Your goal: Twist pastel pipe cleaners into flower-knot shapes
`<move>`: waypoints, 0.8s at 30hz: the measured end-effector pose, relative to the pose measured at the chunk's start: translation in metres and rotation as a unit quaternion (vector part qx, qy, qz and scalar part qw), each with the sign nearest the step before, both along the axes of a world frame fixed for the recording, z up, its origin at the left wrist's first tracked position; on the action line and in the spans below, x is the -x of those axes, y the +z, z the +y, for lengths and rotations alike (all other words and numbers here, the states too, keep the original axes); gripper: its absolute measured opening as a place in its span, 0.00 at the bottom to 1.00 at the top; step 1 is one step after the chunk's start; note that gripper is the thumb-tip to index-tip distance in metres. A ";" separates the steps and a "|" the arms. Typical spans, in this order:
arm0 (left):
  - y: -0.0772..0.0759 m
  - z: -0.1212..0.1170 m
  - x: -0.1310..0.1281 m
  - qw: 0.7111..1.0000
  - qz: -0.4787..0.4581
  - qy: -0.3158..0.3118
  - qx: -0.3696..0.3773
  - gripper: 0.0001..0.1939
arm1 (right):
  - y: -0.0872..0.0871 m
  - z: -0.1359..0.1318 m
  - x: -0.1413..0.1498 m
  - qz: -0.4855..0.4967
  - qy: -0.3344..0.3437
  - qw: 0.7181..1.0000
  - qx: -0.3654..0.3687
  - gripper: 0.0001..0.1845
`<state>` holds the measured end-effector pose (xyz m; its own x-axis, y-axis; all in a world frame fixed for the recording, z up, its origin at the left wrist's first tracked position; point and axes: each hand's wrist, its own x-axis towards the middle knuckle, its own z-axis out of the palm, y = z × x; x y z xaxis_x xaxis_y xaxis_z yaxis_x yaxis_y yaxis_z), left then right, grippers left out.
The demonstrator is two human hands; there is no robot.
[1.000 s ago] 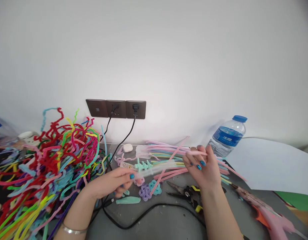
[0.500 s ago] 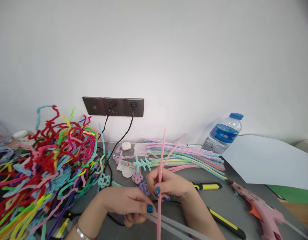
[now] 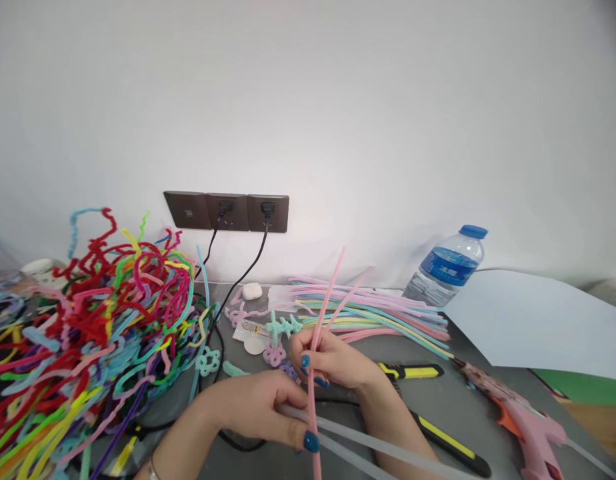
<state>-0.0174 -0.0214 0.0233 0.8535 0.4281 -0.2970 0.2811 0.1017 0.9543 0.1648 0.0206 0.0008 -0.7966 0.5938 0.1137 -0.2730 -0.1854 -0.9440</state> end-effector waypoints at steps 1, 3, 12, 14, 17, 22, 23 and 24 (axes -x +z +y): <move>0.000 -0.001 -0.001 1.000 -0.006 0.004 -0.004 0.26 | 0.000 0.000 0.001 0.002 -0.005 1.000 -0.001 0.23; 0.001 -0.002 -0.002 1.000 -0.011 0.016 -0.001 0.26 | -0.001 0.000 0.001 0.006 -0.014 1.000 -0.001 0.23; 0.004 -0.001 -0.003 0.998 -0.033 0.046 0.000 0.24 | -0.001 0.000 0.004 -0.002 -0.037 0.999 0.005 0.23; 0.002 0.001 0.000 0.995 -0.056 0.081 -0.001 0.24 | -0.004 0.002 0.004 0.000 -0.068 0.997 0.022 0.24; 0.001 0.007 0.007 0.984 -0.083 0.158 0.018 0.24 | -0.004 0.004 -0.003 -0.015 -0.099 0.994 0.045 0.26; 0.000 0.016 0.015 0.965 -0.102 0.239 0.026 0.25 | 0.020 -0.007 -0.028 -0.105 0.019 0.993 0.047 0.22; -0.001 0.017 0.016 0.966 -0.094 0.240 0.020 0.26 | 0.029 -0.013 -0.031 -0.128 0.157 0.979 0.039 0.26; -0.002 0.018 0.016 0.967 -0.085 0.240 0.012 0.26 | 0.037 -0.020 -0.032 -0.136 0.251 0.958 0.021 0.30</move>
<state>-0.0331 -0.0031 0.0217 0.5949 0.7825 -0.1841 0.0345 0.2039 0.9784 0.1964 0.0002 0.0373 -0.9797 0.1269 -0.1551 0.1165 -0.2687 -0.9561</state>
